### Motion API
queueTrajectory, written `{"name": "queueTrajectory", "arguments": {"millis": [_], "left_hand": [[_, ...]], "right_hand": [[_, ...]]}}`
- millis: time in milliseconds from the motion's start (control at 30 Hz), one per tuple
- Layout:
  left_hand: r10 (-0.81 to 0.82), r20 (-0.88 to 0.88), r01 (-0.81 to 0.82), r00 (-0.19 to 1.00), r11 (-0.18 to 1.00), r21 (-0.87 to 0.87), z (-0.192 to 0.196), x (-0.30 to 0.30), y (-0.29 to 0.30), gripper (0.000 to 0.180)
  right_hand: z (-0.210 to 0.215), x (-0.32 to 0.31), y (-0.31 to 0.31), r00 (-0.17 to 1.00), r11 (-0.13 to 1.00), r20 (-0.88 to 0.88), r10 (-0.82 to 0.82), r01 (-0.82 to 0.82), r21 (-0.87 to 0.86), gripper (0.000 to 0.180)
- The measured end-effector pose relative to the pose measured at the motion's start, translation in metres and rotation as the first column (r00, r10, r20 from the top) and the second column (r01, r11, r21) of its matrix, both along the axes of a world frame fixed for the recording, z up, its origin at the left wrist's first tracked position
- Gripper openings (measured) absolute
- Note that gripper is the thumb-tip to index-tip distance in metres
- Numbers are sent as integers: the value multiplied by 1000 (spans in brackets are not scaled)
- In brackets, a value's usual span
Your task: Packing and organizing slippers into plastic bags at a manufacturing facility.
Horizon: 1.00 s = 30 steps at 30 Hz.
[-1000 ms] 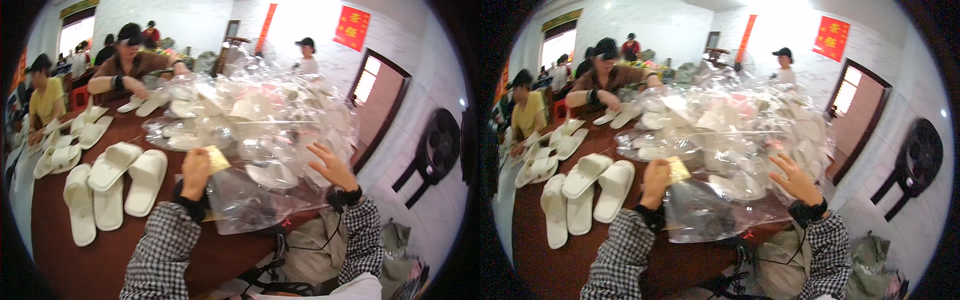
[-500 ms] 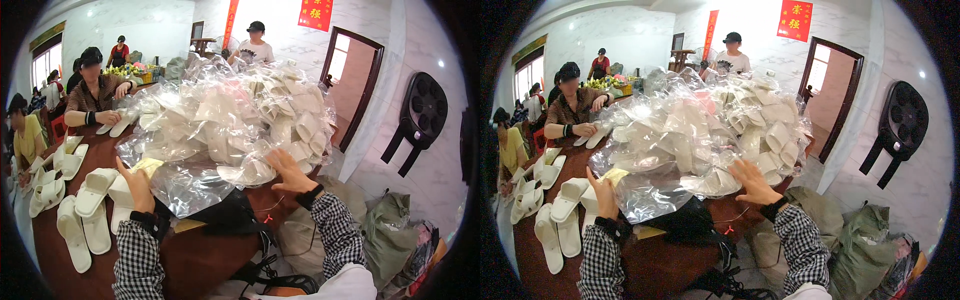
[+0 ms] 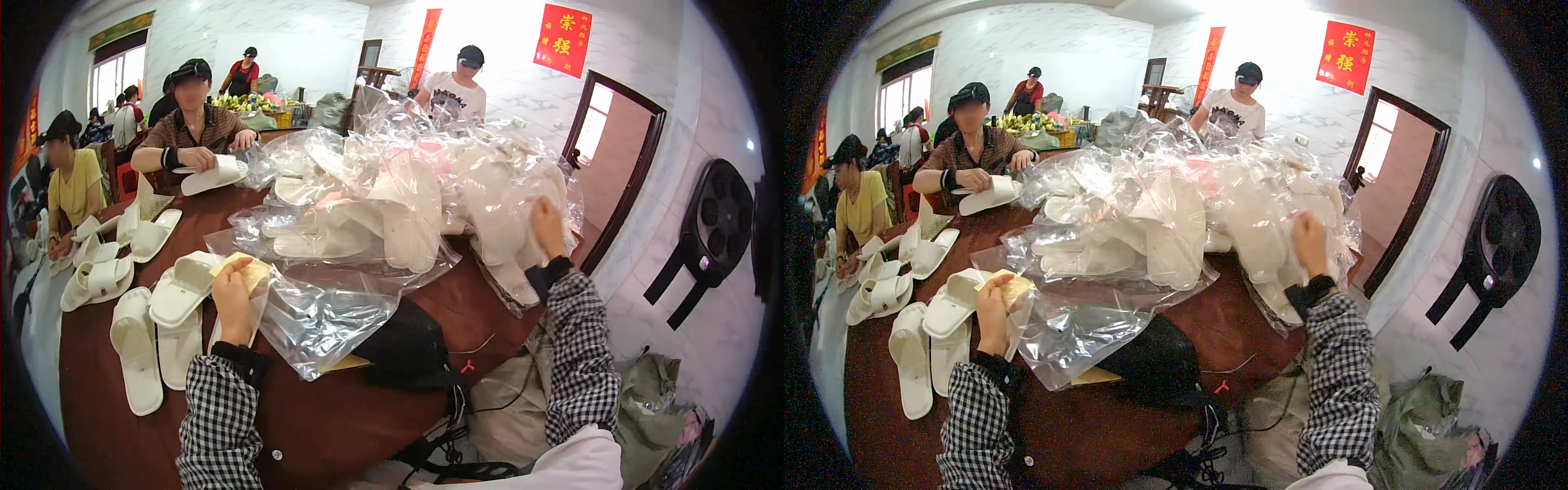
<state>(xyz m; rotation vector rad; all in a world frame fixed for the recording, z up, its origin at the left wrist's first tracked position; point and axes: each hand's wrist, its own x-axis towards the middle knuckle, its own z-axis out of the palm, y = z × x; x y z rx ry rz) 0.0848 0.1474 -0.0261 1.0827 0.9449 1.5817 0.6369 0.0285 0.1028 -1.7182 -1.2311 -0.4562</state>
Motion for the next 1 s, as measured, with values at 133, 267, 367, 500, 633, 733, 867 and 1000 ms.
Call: {"name": "queueTrajectory", "arguments": {"millis": [133, 267, 367, 500, 633, 733, 867, 1000], "left_hand": [[240, -578, 23, 780, 912, 409, -8, 19, -10, 32], [-117, -577, 394, 808, 836, 382, 21, 97, -56, 27], [-446, -511, 624, 735, 739, 253, 14, 141, -80, 36], [-595, -481, 708, 644, 701, 80, 2, 164, -86, 45], [-687, -355, 755, 635, 649, 93, -19, 155, -74, 40], [-641, -378, 723, 667, 679, 125, -26, 151, -75, 39], [-560, -388, 663, 732, 718, 212, -17, 153, -79, 39], [-538, -352, 619, 766, 765, 178, -4, 146, -86, 36]], "right_hand": [[71, 7, -12, 994, 975, 7, 111, -110, 192, 26], [125, -74, -36, 973, 996, 230, -4, 26, -89, 28], [101, -143, -21, 820, 897, 566, 82, 188, -401, 32], [47, -163, -10, 416, 352, 382, 825, 151, -924, 51], [31, -172, -25, 612, 46, -414, 674, -594, -803, 79], [26, -139, -29, 557, 161, 30, 830, -187, -969, 89], [1, -112, -40, 727, 102, 65, 684, -7, -995, 81], [-30, -116, -41, 752, 270, 37, 658, -190, -944, 46]]}}
